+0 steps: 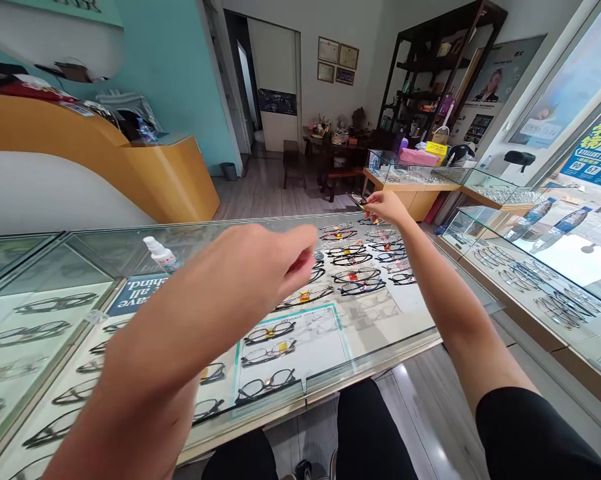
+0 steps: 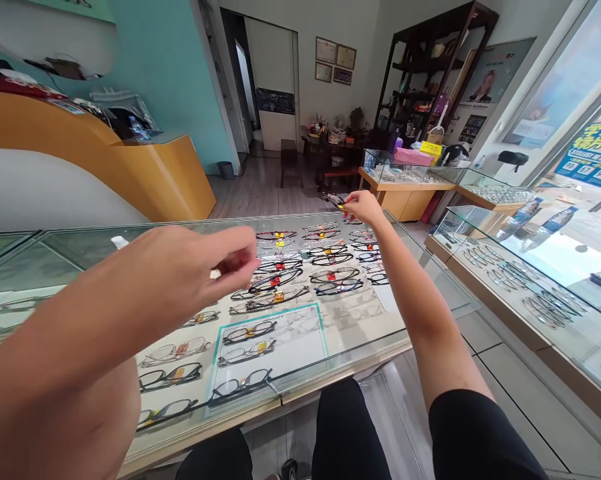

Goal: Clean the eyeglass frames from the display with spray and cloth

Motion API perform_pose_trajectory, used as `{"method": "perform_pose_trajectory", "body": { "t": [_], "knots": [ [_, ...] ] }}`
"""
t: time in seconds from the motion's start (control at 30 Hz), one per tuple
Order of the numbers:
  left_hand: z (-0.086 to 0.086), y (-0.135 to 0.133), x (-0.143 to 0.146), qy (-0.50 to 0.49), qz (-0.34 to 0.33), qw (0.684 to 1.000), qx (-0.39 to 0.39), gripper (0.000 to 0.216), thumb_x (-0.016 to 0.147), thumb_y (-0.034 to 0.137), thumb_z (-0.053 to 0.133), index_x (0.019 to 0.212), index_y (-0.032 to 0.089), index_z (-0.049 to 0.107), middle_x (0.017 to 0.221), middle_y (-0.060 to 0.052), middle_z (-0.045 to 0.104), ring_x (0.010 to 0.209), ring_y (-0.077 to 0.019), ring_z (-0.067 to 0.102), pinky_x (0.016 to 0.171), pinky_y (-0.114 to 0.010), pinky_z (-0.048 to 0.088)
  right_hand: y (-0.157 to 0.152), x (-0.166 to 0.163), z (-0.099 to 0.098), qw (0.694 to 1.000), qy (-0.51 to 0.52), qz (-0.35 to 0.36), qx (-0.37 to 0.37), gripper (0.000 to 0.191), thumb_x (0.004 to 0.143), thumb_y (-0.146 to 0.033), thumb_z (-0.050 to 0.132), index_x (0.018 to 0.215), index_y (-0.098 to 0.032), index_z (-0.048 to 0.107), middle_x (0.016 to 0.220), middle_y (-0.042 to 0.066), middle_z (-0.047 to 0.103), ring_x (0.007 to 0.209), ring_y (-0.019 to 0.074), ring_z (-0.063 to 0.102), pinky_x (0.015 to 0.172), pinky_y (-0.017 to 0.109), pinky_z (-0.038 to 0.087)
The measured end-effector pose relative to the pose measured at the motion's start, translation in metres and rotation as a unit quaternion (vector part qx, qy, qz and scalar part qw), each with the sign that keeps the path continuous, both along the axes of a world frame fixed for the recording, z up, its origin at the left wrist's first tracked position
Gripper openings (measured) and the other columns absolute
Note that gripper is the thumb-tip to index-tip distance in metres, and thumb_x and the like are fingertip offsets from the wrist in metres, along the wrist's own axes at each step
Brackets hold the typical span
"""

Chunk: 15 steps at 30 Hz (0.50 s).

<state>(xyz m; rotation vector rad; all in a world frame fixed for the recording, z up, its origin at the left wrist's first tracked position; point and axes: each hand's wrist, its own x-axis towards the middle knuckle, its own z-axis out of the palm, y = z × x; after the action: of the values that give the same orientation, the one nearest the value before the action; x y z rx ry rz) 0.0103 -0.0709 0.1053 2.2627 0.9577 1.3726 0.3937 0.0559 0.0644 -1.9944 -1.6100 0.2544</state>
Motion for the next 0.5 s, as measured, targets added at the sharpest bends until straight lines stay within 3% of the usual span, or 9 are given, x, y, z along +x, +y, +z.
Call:
{"method": "perform_pose_trajectory", "body": {
  "t": [0.07, 0.1, 0.17, 0.23, 0.33, 0.43, 0.5],
  "knots": [
    [0.018, -0.005, 0.014, 0.074, -0.101, 0.992, 0.031, 0.024, 0.081, 0.037, 0.085, 0.069, 0.026, 0.067, 0.058, 0.004, 0.061, 0.050, -0.0145, 0.053, 0.059, -0.031, 0.045, -0.016, -0.031, -0.001, 0.974, 0.204, 0.078, 0.066, 0.012, 0.093, -0.026, 0.076, 0.101, -0.018, 0.072, 0.093, 0.008, 0.089, 0.062, 0.0133, 0.075, 0.055, 0.021, 0.050],
    [0.022, -0.004, 0.019, 0.058, -0.121, 0.990, 0.055, 0.021, 0.087, 0.035, 0.080, 0.072, 0.026, 0.069, 0.065, 0.003, 0.068, 0.056, -0.0153, 0.060, 0.063, -0.031, 0.049, -0.023, -0.047, -0.003, 0.949, 0.279, 0.116, 0.088, 0.016, 0.089, -0.028, 0.079, 0.097, -0.020, 0.069, 0.091, 0.008, 0.088, 0.062, 0.0134, 0.075, 0.049, 0.020, 0.044],
    [0.016, 0.006, 0.024, -0.020, -0.099, 0.990, 0.095, 0.022, 0.096, 0.033, 0.073, 0.076, 0.025, 0.068, 0.074, 0.001, 0.075, 0.066, -0.0164, 0.070, 0.068, -0.031, 0.055, -0.035, -0.078, -0.009, 0.908, 0.368, 0.168, 0.112, 0.021, 0.085, -0.033, 0.080, 0.095, -0.022, 0.065, 0.089, 0.005, 0.087, 0.063, 0.0140, 0.075, 0.045, 0.019, 0.037],
    [-0.004, 0.026, 0.020, -0.083, -0.041, 0.993, 0.072, 0.024, 0.096, 0.035, 0.074, 0.076, 0.024, 0.065, 0.072, 0.000, 0.074, 0.073, -0.0186, 0.076, 0.069, -0.030, 0.056, -0.041, -0.107, -0.019, 0.882, 0.409, 0.205, 0.115, 0.021, 0.081, -0.031, 0.078, 0.096, -0.024, 0.065, 0.087, 0.003, 0.085, 0.066, 0.0156, 0.077, 0.047, 0.020, 0.037],
    [-0.050, 0.064, 0.001, -0.129, 0.009, 0.992, -0.013, 0.024, 0.090, 0.038, 0.077, 0.076, 0.022, 0.065, 0.069, -0.002, 0.075, 0.067, -0.0178, 0.075, 0.072, -0.031, 0.058, -0.044, -0.143, -0.038, 0.862, 0.429, 0.238, 0.129, 0.022, 0.082, -0.034, 0.074, 0.100, -0.025, 0.066, 0.087, 0.001, 0.083, 0.071, 0.0182, 0.079, 0.050, 0.023, 0.041],
    [-0.090, 0.092, -0.014, -0.179, 0.008, 0.973, -0.144, 0.031, 0.078, 0.047, 0.083, 0.077, 0.022, 0.065, 0.068, -0.005, 0.077, 0.063, -0.0192, 0.074, 0.066, -0.031, 0.058, -0.048, -0.166, -0.060, 0.861, 0.395, 0.272, 0.168, 0.019, 0.086, -0.033, 0.068, 0.103, -0.026, 0.067, 0.091, 0.000, 0.082, 0.075, 0.0184, 0.079, 0.072, 0.031, 0.058],
    [-0.107, 0.099, -0.018, -0.200, 0.008, 0.961, -0.192, 0.036, 0.073, 0.050, 0.086, 0.075, 0.021, 0.065, 0.066, -0.006, 0.076, 0.062, -0.0193, 0.073, 0.065, -0.031, 0.058, -0.052, -0.173, -0.073, 0.876, 0.336, 0.296, 0.176, 0.019, 0.092, -0.034, 0.064, 0.108, -0.027, 0.070, 0.099, 0.001, 0.082, 0.081, 0.0197, 0.079, 0.081, 0.035, 0.059]
  ]
}}
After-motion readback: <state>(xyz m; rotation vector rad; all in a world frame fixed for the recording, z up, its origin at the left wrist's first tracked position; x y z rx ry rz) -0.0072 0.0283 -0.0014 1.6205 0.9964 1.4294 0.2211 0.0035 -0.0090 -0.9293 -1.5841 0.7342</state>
